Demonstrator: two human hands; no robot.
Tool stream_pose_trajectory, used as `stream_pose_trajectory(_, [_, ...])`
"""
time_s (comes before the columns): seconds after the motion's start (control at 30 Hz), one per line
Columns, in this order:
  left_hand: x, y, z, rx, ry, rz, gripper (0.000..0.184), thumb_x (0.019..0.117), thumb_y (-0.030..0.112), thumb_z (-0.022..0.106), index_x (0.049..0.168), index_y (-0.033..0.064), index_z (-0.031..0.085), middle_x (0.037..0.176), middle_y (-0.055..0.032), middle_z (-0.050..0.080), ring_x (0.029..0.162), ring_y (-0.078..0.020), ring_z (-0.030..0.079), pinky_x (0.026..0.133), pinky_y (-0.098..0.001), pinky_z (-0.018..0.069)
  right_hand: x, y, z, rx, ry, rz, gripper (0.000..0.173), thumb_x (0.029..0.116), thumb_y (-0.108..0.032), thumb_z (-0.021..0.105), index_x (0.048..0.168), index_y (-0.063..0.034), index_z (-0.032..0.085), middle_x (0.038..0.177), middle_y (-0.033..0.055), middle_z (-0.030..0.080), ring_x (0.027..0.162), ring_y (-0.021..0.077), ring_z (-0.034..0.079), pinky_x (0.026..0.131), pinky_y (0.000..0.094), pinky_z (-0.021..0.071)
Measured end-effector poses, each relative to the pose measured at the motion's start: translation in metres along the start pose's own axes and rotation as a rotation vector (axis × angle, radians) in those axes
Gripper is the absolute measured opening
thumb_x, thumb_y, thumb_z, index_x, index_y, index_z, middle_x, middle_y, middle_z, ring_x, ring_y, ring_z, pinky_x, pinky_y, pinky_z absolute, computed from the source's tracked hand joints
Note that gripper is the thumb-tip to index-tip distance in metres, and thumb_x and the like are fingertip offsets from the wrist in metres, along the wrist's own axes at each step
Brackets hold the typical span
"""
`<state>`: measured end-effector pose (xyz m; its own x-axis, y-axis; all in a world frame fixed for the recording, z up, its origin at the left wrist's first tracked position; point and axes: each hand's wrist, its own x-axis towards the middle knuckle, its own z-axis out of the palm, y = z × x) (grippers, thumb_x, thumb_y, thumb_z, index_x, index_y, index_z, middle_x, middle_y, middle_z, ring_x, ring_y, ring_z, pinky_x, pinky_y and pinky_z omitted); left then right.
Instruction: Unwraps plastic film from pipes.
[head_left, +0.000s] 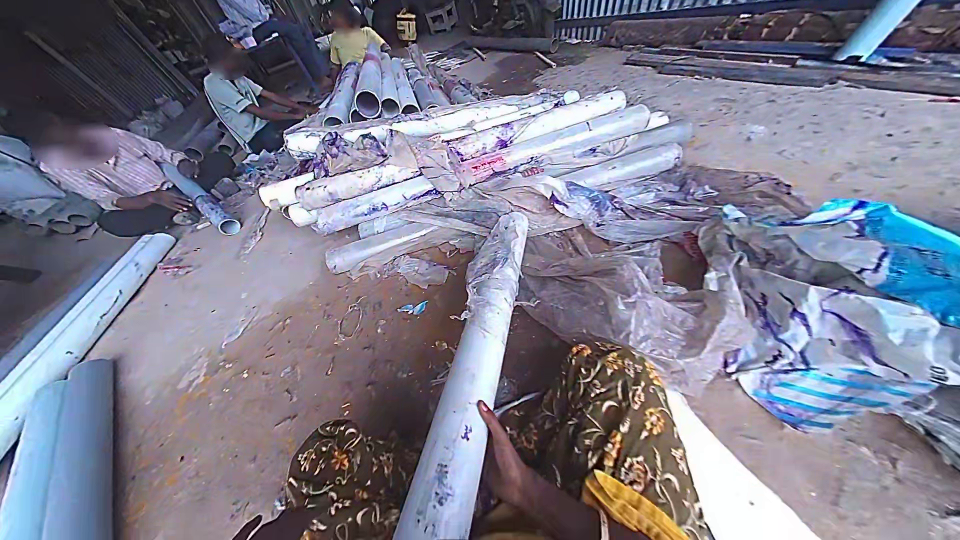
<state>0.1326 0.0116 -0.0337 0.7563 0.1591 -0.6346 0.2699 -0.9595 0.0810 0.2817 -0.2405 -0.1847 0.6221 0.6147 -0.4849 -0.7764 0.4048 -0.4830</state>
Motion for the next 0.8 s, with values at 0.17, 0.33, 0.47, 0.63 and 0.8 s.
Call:
stream_pose_trajectory(0.17, [0.134, 0.104, -0.038, -0.557, 0.169, 0.19, 0.05, 0.1002, 0.016, 0.066, 0.141, -0.0093, 0.052, 0.142, -0.0284, 0.056, 0.133, -0.037, 0.055, 0.115, -0.0445, 0.0397, 0.004, -0.021, -0.018, -0.423, 0.247, -0.162, 0.063, 0.1049, -0.03, 0.058, 0.154, 0.0017, 0.034, 0.143, 0.0247, 0.054, 0.127, 0.0279, 0.058, 0.105, 0.0416, 0.0492])
stream_pose_trajectory(0.33, [0.254, 0.197, -0.069, -0.803, 0.299, 0.086, 0.071, 0.0976, 0.035, 0.071, 0.145, -0.0108, 0.044, 0.142, -0.0324, 0.052, 0.135, -0.0406, 0.05, 0.115, -0.0499, 0.0367, 0.003, -0.073, -0.033, -0.622, 0.501, -0.515, 0.059, 0.0979, -0.006, 0.065, 0.148, 0.0101, 0.04, 0.147, 0.033, 0.047, 0.134, 0.0378, 0.05, 0.111, 0.0477, 0.0401])
stream_pose_trajectory(0.47, [0.276, 0.251, -0.095, -0.573, 0.254, 0.106, 0.066, 0.1027, 0.038, 0.062, 0.142, -0.0127, 0.047, 0.146, -0.0314, 0.05, 0.141, -0.0396, 0.047, 0.118, -0.0499, 0.0341, -0.003, -0.102, -0.045, -1.011, 0.485, -0.415, 0.039, 0.1013, -0.014, 0.063, 0.133, 0.008, 0.059, 0.128, 0.0278, 0.064, 0.121, 0.0369, 0.061, 0.105, 0.0515, 0.045])
stream_pose_trajectory(0.63, [0.263, 0.262, -0.107, -0.201, 0.287, -0.013, 0.039, 0.1096, 0.017, 0.042, 0.138, -0.0054, 0.056, 0.144, -0.0251, 0.056, 0.137, -0.0387, 0.052, 0.111, -0.0547, 0.0404, -0.013, -0.152, -0.033, -1.947, 0.604, -0.206, 0.036, 0.1049, -0.021, 0.053, 0.135, -0.0037, 0.065, 0.135, 0.0246, 0.063, 0.136, 0.0404, 0.051, 0.118, 0.0579, 0.0273])
stream_pose_trajectory(0.8, [0.259, 0.239, -0.098, -0.574, 0.336, 0.032, 0.045, 0.1119, 0.024, 0.042, 0.123, -0.0162, 0.059, 0.132, -0.033, 0.059, 0.129, -0.0404, 0.056, 0.11, -0.0502, 0.0401, 0.02, -0.212, -0.096, -2.148, 0.808, -0.098, 0.07, 0.0909, -0.017, 0.072, 0.155, -0.008, 0.044, 0.157, 0.0374, 0.031, 0.147, 0.0582, 0.024, 0.114, 0.08, 0.0019])
